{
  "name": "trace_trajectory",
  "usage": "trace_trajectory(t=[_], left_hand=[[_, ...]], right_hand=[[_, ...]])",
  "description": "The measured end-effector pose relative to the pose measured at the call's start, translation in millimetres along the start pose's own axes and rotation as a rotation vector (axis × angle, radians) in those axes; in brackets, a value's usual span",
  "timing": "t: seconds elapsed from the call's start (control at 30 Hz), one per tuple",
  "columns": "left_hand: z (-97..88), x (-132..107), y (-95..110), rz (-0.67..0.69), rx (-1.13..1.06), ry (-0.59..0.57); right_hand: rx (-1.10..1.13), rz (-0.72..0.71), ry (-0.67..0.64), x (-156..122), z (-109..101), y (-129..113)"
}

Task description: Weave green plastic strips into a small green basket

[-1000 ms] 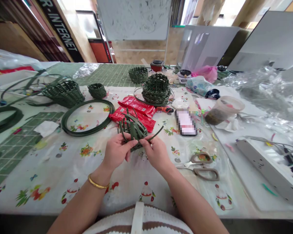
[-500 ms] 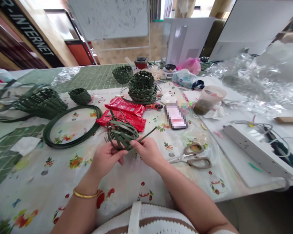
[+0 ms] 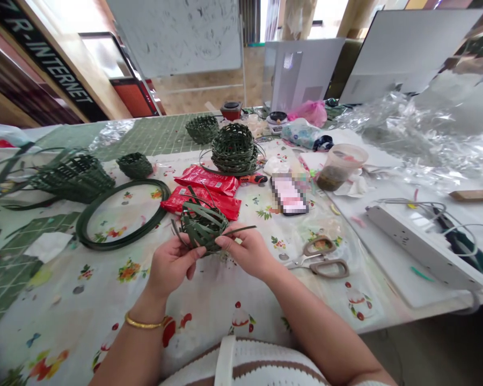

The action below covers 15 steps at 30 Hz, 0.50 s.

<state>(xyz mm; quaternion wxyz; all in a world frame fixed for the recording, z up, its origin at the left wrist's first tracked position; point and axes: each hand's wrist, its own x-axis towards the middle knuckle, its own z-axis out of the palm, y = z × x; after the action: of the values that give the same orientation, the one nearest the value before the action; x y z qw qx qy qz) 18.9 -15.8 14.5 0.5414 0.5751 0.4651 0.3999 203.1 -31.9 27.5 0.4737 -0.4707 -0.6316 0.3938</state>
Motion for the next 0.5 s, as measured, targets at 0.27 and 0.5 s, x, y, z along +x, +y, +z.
trace_trajectory(t=[0.27, 0.5], left_hand=[[-4.4, 3.7, 0.7, 0.001, -0.156, -0.042], [-7.6, 3.5, 2.4, 0.052, -0.272, -0.122]], right_hand=[[-0.016, -0.128, 0.114, -0.6, -1.1, 6.2], [0.13, 0.038, 0.133, 2.1, 3.2, 10.3]])
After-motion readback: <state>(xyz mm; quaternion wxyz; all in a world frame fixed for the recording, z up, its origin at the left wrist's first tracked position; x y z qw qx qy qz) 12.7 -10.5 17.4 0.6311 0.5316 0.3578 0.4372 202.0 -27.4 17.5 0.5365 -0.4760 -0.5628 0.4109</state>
